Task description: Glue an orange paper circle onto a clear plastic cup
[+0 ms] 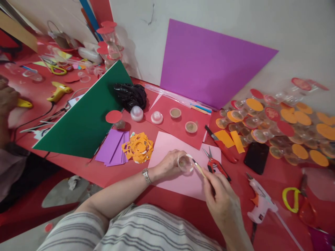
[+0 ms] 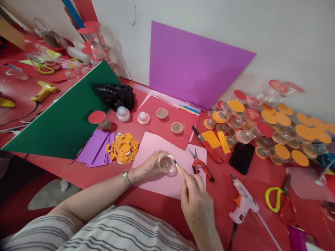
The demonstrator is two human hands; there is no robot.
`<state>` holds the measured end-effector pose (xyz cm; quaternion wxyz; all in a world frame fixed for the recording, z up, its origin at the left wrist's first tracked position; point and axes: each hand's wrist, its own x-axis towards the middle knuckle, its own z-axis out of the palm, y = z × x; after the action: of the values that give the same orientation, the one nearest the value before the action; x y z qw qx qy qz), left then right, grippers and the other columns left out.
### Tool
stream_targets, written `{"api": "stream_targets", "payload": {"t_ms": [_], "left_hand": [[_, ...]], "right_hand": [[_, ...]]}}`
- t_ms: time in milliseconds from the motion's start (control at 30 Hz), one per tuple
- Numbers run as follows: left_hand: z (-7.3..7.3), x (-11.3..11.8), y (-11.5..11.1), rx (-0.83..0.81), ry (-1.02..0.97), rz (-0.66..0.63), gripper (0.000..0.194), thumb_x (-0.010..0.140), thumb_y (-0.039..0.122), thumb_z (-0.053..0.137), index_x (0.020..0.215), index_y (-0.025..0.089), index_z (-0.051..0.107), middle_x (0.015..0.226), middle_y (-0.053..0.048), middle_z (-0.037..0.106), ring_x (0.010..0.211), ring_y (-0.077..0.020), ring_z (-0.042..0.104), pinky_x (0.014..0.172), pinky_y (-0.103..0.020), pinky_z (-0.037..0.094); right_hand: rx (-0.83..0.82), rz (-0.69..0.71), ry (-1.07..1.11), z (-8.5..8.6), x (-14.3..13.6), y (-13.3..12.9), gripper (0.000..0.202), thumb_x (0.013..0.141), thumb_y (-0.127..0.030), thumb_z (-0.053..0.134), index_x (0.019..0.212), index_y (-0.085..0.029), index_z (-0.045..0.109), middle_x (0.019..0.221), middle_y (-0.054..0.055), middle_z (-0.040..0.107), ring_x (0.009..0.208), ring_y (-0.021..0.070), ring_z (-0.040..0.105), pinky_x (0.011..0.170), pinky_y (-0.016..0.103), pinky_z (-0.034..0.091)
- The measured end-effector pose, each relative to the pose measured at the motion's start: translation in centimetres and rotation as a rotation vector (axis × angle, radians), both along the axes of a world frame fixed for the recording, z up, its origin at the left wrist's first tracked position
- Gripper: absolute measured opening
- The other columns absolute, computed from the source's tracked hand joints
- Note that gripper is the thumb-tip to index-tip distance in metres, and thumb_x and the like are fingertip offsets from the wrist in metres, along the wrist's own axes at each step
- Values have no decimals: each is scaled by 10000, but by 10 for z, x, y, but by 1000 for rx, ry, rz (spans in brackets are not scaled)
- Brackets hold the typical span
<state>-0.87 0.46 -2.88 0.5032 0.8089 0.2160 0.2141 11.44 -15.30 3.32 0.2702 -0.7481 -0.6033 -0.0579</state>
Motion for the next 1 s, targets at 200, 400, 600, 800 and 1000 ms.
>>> {"api": "stream_targets", "payload": {"t_ms": [200, 400, 600, 800, 1000], "left_hand": [[0, 1, 0, -27, -2, -12, 153, 783, 259, 744, 802, 162, 627, 787, -3, 689, 691, -123, 583, 675, -236, 417], [-2, 0, 2, -30, -24, -26, 157, 798, 250, 743, 811, 158, 617, 809, -5, 679, 705, -125, 581, 707, -245, 421], [-5, -1, 2, -2, 25, -32, 150, 802, 250, 750, 838, 163, 634, 842, -13, 692, 755, -141, 599, 742, -254, 430], [-3, 0, 2, -40, 44, -25, 175, 816, 304, 752, 824, 165, 647, 820, -11, 695, 742, -137, 606, 730, -246, 437], [-3, 1, 2, -9, 32, -20, 162, 812, 295, 746, 842, 166, 652, 820, -5, 690, 741, -134, 600, 727, -248, 433]], "right_hand": [[31, 41, -36, 1, 0, 5, 264, 1032, -208, 447, 1135, -138, 679, 898, 86, 704, 723, 146, 660, 584, 214, 489], [51, 28, -12, 2, 0, 7, 277, 1035, -211, 429, 1107, -127, 683, 915, 98, 725, 757, 152, 688, 615, 211, 517], [28, 73, 120, -1, 9, 4, 255, 1033, -242, 449, 1087, -154, 682, 964, 76, 756, 865, 150, 725, 758, 198, 561], [23, 79, 110, 5, 9, 0, 268, 1034, -233, 443, 1102, -143, 687, 949, 81, 736, 854, 135, 704, 763, 180, 545], [40, 93, 109, 8, 7, 0, 243, 1028, -204, 455, 1115, -161, 677, 911, 61, 709, 834, 131, 683, 759, 187, 543]]}}
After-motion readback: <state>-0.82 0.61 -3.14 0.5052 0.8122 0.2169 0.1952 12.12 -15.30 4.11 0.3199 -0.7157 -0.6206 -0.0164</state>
